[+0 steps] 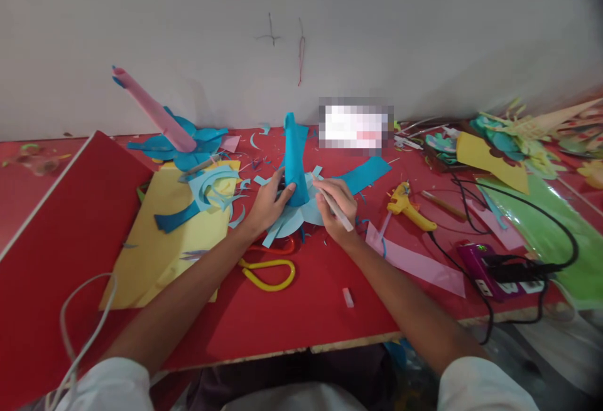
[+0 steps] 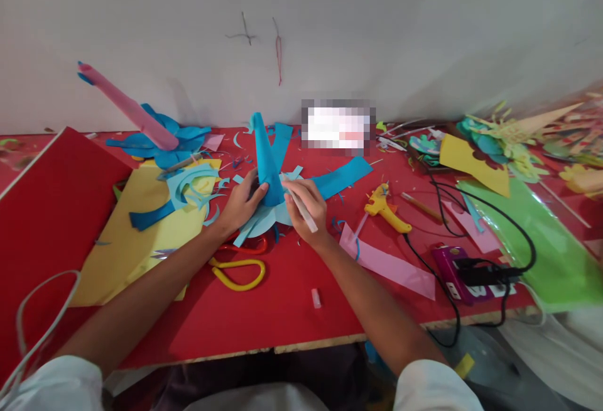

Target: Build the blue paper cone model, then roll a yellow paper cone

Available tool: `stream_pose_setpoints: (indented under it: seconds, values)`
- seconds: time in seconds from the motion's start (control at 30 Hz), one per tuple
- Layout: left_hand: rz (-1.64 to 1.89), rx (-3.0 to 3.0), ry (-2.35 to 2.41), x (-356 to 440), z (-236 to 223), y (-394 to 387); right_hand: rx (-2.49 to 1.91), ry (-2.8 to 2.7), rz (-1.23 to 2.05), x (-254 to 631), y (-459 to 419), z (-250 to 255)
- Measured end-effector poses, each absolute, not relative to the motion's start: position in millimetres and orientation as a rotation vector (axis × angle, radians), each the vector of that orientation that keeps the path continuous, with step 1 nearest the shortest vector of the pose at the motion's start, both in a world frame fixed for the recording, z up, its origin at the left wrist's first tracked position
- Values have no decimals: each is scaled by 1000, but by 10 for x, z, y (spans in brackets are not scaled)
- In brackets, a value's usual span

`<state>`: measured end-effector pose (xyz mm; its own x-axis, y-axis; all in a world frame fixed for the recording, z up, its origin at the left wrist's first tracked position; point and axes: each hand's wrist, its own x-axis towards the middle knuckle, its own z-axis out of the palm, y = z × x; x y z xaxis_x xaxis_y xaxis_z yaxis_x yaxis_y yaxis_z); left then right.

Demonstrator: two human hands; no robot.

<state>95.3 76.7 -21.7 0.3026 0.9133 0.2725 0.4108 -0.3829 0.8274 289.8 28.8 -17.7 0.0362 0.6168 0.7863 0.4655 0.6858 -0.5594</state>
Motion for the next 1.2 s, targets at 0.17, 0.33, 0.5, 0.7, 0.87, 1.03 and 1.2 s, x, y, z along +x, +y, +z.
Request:
stream_pose_setpoints:
  seconds: [0.17, 0.33, 0.5, 0.7, 0.87, 1.03, 1.2]
  values:
    - [1002, 1973, 1156, 950, -223, 770, -827, -1677, 184, 2897, 274, -182]
    - [982, 1954, 1150, 936, -247, 785, -868, -1683, 212, 2888, 256, -180]
    - [974, 1960, 1135, 938, -239, 780, -947, -1661, 257, 2874, 248, -201]
    - [959, 2001, 1165, 948, -202, 771, -936, -1675, 261, 2872, 270, -206]
    - [973, 2012, 1158, 956, -194, 762, -933, -1657, 235, 2882, 260, -204]
    - [963, 2025, 1156, 954, -183, 760, -977, -1641, 263, 2878, 252, -202]
    - [954, 2037, 1150, 947, -192, 769, -1002, -1611, 297, 2876, 266, -210]
